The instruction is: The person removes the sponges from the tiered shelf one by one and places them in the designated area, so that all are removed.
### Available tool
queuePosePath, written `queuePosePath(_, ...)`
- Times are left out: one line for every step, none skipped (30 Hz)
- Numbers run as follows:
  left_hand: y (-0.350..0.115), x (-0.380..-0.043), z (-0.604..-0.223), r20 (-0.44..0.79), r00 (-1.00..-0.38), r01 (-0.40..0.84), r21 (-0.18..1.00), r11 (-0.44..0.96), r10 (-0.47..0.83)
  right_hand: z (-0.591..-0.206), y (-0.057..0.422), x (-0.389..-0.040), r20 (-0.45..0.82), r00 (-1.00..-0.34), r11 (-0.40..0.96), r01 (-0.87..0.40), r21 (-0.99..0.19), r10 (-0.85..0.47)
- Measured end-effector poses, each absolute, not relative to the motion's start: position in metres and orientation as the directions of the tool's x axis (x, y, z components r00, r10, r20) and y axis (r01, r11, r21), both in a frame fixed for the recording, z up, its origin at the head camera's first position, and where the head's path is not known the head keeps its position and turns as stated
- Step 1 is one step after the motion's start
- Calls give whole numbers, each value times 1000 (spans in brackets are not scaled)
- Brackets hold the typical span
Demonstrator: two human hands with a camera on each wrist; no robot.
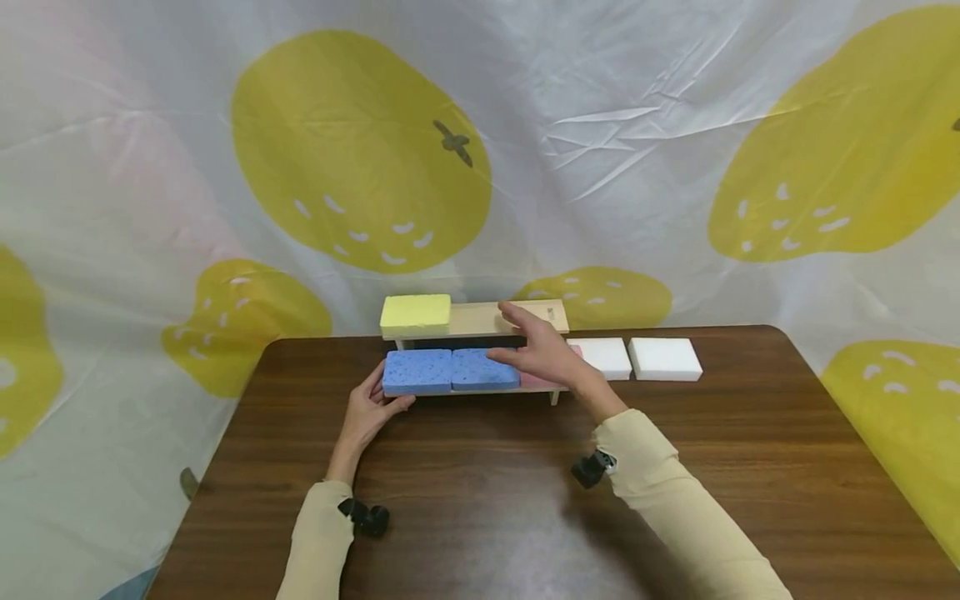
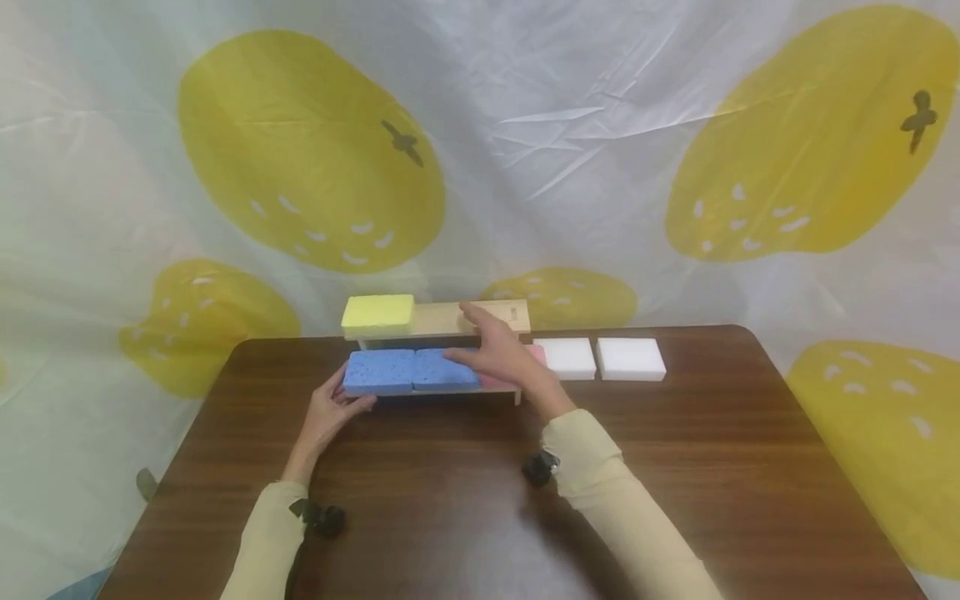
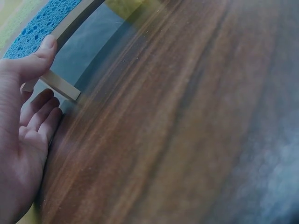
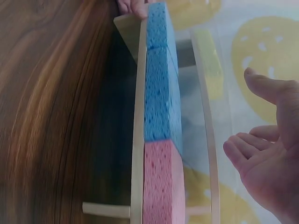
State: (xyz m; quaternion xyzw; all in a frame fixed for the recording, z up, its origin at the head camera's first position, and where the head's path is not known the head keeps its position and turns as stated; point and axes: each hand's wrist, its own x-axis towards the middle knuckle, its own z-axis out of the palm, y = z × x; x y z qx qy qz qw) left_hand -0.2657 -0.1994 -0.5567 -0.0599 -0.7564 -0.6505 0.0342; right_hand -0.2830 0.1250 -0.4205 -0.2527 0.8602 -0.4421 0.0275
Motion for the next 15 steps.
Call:
queuePosePath(-199, -266, -557, 129, -991, 134, 980, 146, 46, -421, 122, -284, 179, -868, 489, -418, -766, -462)
queuePosePath(-200, -267, -557, 125, -991, 130, 981, 145, 45, -422, 120, -285, 179, -866, 497, -424, -757, -466)
queuePosePath(-200, -267, -556, 122, -991, 128, 982, 141, 45, -422, 117, -286, 177, -865, 509, -430, -746, -470)
queuePosePath(-200, -268, -557, 120, -992, 125, 982, 142, 42, -423, 114, -287, 175, -862, 514, -434, -740, -476)
queuePosePath(-200, -267, -556, 119, -992, 124, 982, 144, 40, -423, 111, -288, 172, -859, 520, -439, -733, -482)
queuePosePath(-201, -268, -556, 118, -992, 123, 982, 146, 41, -423, 108, -288, 169, -857, 526, -441, -727, -486)
queuePosePath(-201, -267, -556, 118, -992, 122, 982, 146, 38, -423, 105, -289, 164, -857, 532, -442, -722, -489)
queuePosePath(-201, -267, -556, 117, -992, 121, 982, 144, 38, -422, 102, -289, 160, -857, 536, -441, -720, -490)
queuePosePath(-201, -267, -556, 118, -992, 123, 981, 148, 42, -422, 99, -290, 157, -858, 539, -439, -718, -490)
queuePosePath(-200, -267, -556, 116, -992, 121, 981, 152, 43, -422, 97, -290, 155, -857, 541, -439, -717, -491)
queuePosePath(-200, -266, -556, 114, -992, 120, 981, 154, 45, -422, 94, -291, 155, -858, 544, -440, -714, -490)
queuePosePath(-200, -266, -556, 112, -993, 117, 981, 153, 45, -423, 92, -291, 155, -859, 546, -439, -714, -487)
queuePosePath(-199, -266, -556, 110, -993, 115, 982, 150, 43, -423, 89, -292, 158, -860, 545, -439, -714, -486)
queuePosePath(-199, -266, -556, 111, -993, 116, 982, 146, 44, -423, 87, -293, 161, -861, 542, -437, -717, -482)
queuePosePath(-199, -266, -556, 112, -993, 118, 982, 146, 45, -424, 85, -294, 165, -863, 541, -437, -718, -478)
